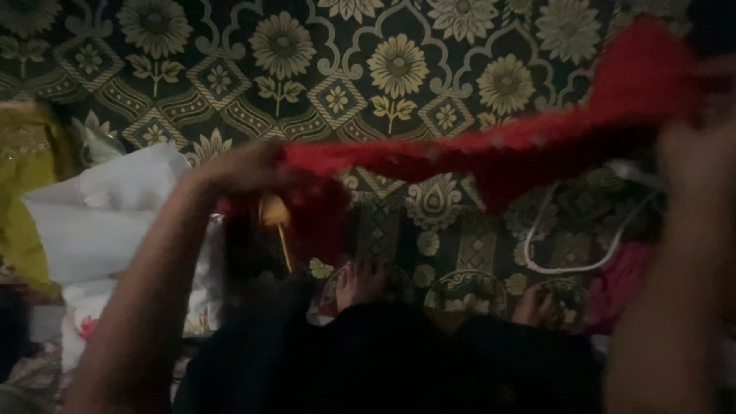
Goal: The person unfolds a red garment on a patterned floor, smooths it by hand, and irons it with a white electric iron. The person repeatedly adjusts the fabric and moves the iron across different sections of the garment.
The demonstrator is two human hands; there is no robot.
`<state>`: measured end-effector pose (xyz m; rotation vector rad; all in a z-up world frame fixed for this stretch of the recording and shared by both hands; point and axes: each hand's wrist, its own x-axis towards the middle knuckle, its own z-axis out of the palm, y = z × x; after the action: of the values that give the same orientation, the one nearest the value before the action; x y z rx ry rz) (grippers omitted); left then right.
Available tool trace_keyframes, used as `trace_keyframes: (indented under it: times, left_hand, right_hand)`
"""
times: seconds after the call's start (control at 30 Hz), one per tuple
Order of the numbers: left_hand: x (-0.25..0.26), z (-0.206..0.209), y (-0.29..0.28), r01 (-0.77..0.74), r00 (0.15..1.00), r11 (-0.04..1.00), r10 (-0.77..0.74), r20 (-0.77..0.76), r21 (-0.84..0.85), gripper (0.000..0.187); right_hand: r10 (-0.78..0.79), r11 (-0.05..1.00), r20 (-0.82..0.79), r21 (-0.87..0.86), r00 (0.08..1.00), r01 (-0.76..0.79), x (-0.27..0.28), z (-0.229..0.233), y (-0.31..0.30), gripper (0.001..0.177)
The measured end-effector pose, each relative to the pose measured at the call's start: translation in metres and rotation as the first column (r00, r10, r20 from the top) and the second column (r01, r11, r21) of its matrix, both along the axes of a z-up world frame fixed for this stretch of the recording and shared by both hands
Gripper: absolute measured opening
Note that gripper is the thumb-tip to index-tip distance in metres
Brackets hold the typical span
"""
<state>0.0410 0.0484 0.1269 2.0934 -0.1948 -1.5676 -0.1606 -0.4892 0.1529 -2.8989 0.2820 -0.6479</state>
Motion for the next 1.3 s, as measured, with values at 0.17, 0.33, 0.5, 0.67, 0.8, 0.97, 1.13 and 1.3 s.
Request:
trace_keyframes:
  times: [0.17, 0.33, 0.5, 0.67, 0.8, 0.97, 1.13, 1.3]
  left_hand:
    - [0.019, -0.033, -0.002, 0.083, 0.73, 0.946, -0.272, 0.627, 0.314, 0.057]
    - [-0.025, -0.064, -0.088, 0.382, 0.374, 0.907, 0.022, 0.927, -0.176, 0.069]
    - [-0.074, -0.053, -0.168, 0.372, 0.561, 0.761, 0.272, 0.782, -0.531, 0.05]
    - [-0.073, -0.058, -0.183, 0.245, 0.576, 0.584, 0.554, 0.6, -0.774, 0.041]
    - [-0.066, -0.035, -0.183, 0.216, 0.656, 0.528, 0.544, 0.523, -0.821, 0.049]
    - [-0.051, -0.007, -0.174, 0.32, 0.638, 0.82, 0.185, 0.748, -0.475, 0.054]
    - [-0.05, -0.019, -0.182, 0.402, 0.433, 0.886, 0.038, 0.9, -0.231, 0.017]
    - [-0.093, -0.031, -0.192, 0.404, 0.382, 0.795, 0.303, 0.873, -0.452, 0.023]
  right_hand:
    - [0.0, 0.923, 0.001, 0.384, 1.0, -0.001, 0.056, -0.038, 0.034, 0.015]
    - [0.069, 0.812, -0.323, 0.568, 0.944, 0.136, 0.075, -0.018, 0.104, 0.028]
    - [0.152, 0.71, -0.336, 0.692, 0.93, 0.134, 0.088, 0.003, 0.129, 0.022]
    - [0.251, 0.747, -0.432, 0.656, 0.866, 0.11, 0.088, 0.023, 0.128, 0.025]
    - [0.184, 0.781, -0.573, 0.579, 0.799, 0.235, 0.095, 0.029, 0.136, 0.047]
    - [0.327, 0.657, -0.335, 0.752, 0.883, 0.042, 0.089, 0.02, 0.141, 0.055]
    - [-0.184, 0.907, 0.008, 0.388, 0.983, 0.167, 0.042, -0.024, 0.181, 0.009]
    - [-0.188, 0.526, -0.488, 0.683, 0.853, 0.506, 0.047, -0.088, 0.271, 0.034]
